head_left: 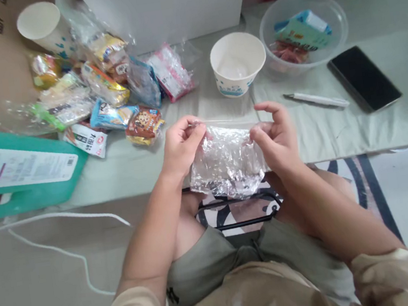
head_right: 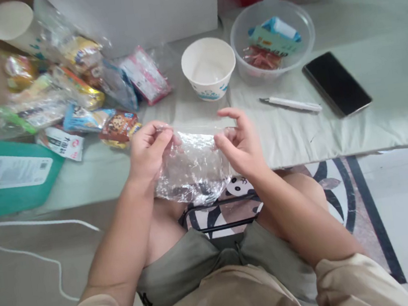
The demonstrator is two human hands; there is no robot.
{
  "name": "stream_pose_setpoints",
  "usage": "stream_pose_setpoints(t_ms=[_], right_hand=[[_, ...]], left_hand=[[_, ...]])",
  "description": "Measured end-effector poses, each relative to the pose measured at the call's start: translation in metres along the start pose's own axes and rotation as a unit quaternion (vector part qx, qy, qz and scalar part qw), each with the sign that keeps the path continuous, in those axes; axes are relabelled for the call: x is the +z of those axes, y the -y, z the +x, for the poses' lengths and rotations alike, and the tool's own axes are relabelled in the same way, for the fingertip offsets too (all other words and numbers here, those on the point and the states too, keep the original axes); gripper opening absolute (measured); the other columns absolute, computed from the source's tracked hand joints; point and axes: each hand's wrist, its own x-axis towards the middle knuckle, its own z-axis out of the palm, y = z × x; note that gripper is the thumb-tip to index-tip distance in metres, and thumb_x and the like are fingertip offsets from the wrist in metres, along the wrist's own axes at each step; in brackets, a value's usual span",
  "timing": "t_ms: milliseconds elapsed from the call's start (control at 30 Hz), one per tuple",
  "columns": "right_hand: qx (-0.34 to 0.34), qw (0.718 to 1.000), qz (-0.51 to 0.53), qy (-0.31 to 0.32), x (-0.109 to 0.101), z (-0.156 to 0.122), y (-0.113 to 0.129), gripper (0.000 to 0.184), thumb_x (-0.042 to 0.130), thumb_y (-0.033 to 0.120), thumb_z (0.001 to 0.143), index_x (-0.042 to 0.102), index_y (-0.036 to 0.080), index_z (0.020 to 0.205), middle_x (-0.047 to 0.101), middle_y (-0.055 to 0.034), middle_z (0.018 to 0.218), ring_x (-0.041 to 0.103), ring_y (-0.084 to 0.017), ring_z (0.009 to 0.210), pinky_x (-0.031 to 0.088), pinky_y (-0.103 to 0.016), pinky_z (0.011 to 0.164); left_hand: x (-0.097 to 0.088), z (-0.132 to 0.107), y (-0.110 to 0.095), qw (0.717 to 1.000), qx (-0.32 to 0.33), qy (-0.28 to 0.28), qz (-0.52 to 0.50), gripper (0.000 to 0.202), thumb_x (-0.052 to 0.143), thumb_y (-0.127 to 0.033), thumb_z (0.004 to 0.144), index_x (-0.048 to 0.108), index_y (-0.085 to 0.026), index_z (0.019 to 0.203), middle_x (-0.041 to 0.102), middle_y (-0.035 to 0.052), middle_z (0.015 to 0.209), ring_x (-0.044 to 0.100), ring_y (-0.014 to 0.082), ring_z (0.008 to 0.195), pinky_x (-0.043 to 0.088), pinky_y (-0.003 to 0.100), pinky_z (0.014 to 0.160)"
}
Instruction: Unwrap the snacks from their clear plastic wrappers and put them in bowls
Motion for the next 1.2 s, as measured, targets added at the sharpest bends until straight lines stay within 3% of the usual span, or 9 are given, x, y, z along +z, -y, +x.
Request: stream_pose_setpoints(t_ms=[133,233,333,500,633,767,867,1000,1200], right_hand=[[0.069,0.990,0.098,0.079,0.007,0.019,-0.006,0.050,0.076,0.056,0.075,0.060,0.026,0.112,0.071,-0.0014,0.084,0.071,-0.019,0.079,0.058,-0.034,0.073],[0.113,0.984,0.109,0.085,0.013,0.029,-0.006,0.033,0.079,0.047,0.074,0.059,0.022,0.083,0.072,-0.0010,0.078,0.070,-0.015,0.073,0.057,-0.029,0.071],[0.154,0.977,0.143,0.045,0.016,0.033,-0.004,0.034,0.075,0.049,0.076,0.056,0.023,0.085,0.073,0.0008,0.077,0.069,-0.013,0.065,0.055,-0.026,0.061],[0.148,0.979,0.086,0.110,0.012,0.031,-0.005,0.036,0.076,0.048,0.078,0.060,0.023,0.098,0.063,0.0060,0.061,0.055,-0.010,0.046,0.045,-0.022,0.046],[0.066,0.985,0.156,0.029,0.006,0.025,-0.015,0.027,0.075,0.041,0.079,0.065,0.027,0.100,0.064,0.0054,0.071,0.055,-0.009,0.054,0.045,-0.022,0.051],[0.016,0.980,0.200,0.016,-0.003,0.021,-0.020,0.019,0.081,0.035,0.070,0.066,0.024,0.072,0.064,0.0012,0.077,0.057,-0.012,0.065,0.046,-0.024,0.058],[0.034,0.980,0.194,0.016,-0.011,0.023,-0.019,0.015,0.075,0.038,0.073,0.071,0.024,0.073,0.068,-0.0027,0.085,0.060,-0.016,0.072,0.047,-0.029,0.061],[0.004,0.988,0.154,0.009,-0.018,0.023,-0.024,0.045,0.050,0.060,0.087,0.071,0.024,0.070,0.072,-0.0102,0.105,0.067,-0.027,0.104,0.054,-0.040,0.079],[-0.008,0.997,0.044,-0.059,-0.026,0.019,-0.029,0.051,0.076,0.055,0.076,0.063,0.028,0.118,0.066,-0.0086,0.131,0.066,-0.024,0.110,0.055,-0.038,0.090]], left_hand=[[-0.004,0.015,-0.001,0.986,-0.105,-0.027,-0.124,0.025,0.077,-0.040,0.075,0.062,-0.023,0.084,0.069,-0.0026,0.068,0.061,0.0092,0.052,0.043,0.019,0.043],[-0.009,0.019,0.000,0.967,-0.163,0.054,-0.191,0.038,0.084,-0.037,0.066,0.067,-0.022,0.095,0.076,0.0003,0.081,0.073,0.0139,0.070,0.058,0.023,0.062],[-0.010,0.019,0.004,0.957,-0.190,0.136,-0.173,0.037,0.086,-0.031,0.062,0.068,-0.019,0.092,0.077,0.0037,0.080,0.075,0.0176,0.075,0.062,0.028,0.070],[-0.010,0.019,0.007,0.971,-0.172,0.103,-0.126,0.025,0.076,-0.030,0.068,0.066,-0.019,0.089,0.070,-0.0013,0.061,0.067,0.0142,0.054,0.055,0.025,0.053],[-0.010,0.017,0.004,0.970,-0.153,0.130,-0.134,0.041,0.072,-0.030,0.069,0.069,-0.023,0.109,0.066,-0.0054,0.055,0.058,0.0127,0.042,0.043,0.023,0.042],[-0.008,0.018,0.004,0.971,-0.125,0.130,-0.156,0.018,0.072,-0.030,0.062,0.071,-0.020,0.078,0.063,-0.0033,0.057,0.054,0.0099,0.045,0.042,0.022,0.043],[-0.008,0.023,0.006,0.971,-0.105,0.150,-0.155,0.020,0.065,-0.036,0.064,0.068,-0.017,0.066,0.061,0.0005,0.059,0.051,0.0090,0.048,0.039,0.022,0.045],[-0.007,0.028,0.011,0.986,-0.057,0.124,-0.096,0.021,0.070,-0.035,0.066,0.067,-0.017,0.076,0.063,-0.0005,0.072,0.049,0.0076,0.055,0.038,0.021,0.049],[-0.004,0.028,0.022,0.989,-0.006,0.151,-0.001,0.032,0.066,-0.015,0.063,0.065,-0.019,0.094,0.068,-0.0009,0.084,0.061,0.0094,0.068,0.050,0.021,0.064]])
